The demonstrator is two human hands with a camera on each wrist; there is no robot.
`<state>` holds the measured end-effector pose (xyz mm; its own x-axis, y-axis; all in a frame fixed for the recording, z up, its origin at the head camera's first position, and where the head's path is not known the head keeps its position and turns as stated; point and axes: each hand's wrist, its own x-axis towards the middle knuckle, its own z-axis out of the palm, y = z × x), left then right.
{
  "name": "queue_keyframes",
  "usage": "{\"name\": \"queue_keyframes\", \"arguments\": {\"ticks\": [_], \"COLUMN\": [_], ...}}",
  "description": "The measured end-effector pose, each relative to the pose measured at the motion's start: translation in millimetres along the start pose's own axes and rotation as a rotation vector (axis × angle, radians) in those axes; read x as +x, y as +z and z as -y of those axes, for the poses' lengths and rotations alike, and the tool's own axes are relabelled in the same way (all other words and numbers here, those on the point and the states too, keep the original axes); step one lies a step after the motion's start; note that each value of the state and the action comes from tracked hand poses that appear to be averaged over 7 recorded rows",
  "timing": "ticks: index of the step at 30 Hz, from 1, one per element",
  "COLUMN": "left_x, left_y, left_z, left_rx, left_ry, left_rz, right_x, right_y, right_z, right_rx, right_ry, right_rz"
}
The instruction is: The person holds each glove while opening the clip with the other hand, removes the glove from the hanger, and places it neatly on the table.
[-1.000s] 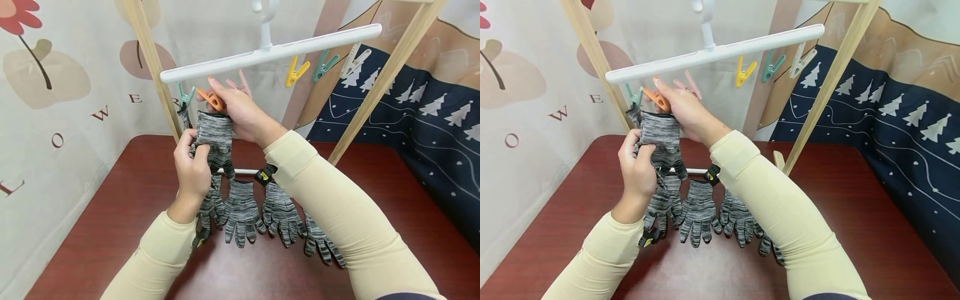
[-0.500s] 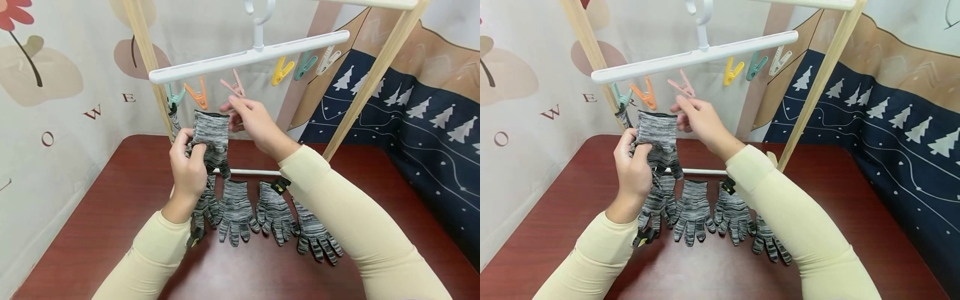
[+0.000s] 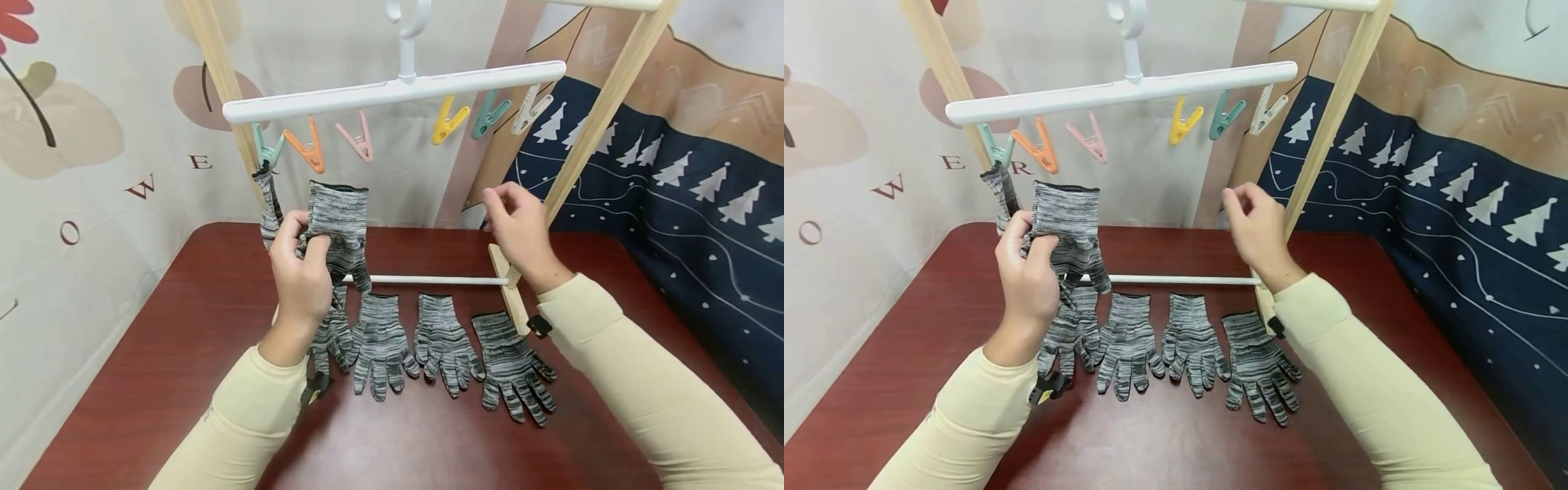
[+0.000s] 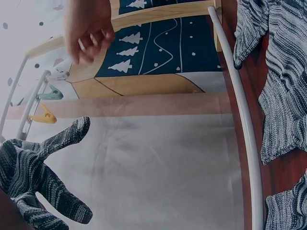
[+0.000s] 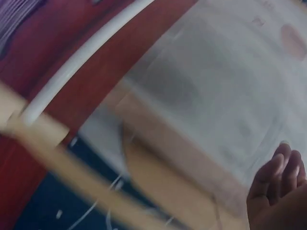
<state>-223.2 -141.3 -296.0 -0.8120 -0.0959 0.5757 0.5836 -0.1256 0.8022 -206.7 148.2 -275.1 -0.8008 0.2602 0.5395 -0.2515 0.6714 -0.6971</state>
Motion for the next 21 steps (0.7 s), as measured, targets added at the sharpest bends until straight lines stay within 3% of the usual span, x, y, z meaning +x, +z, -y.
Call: {"name": "queue_keyframes", "arguments": {"ticks": [6,11,16,21], "left_x": [-0.6,-0.3,-0.3,-0.9], "left_y": [-0.4,-0.3,0.4,1.1], "left_z": [0.0,-1.2,-1.3,-1.3], "left_rx": [-0.013,-0.025,-0.033,-0.028], "left_ry": [0.000,-0.011,-0.015,-0.010], "left_rz": [0.001,-0.008,-0.005,-0.002], "right_x": [-5.4,-8.9,-9.1,-5.6], "right_y": [-35,-52,-58,-58], "right_z": [-23,-39,-54,-65], "right_rx": [-0.145,-0.311,-0.488,-0.577], "right_ry": [-0.041,0.005,0.097,0.088], "right_rz": [-0.189,-0.295,-0.214,-0.125]}}
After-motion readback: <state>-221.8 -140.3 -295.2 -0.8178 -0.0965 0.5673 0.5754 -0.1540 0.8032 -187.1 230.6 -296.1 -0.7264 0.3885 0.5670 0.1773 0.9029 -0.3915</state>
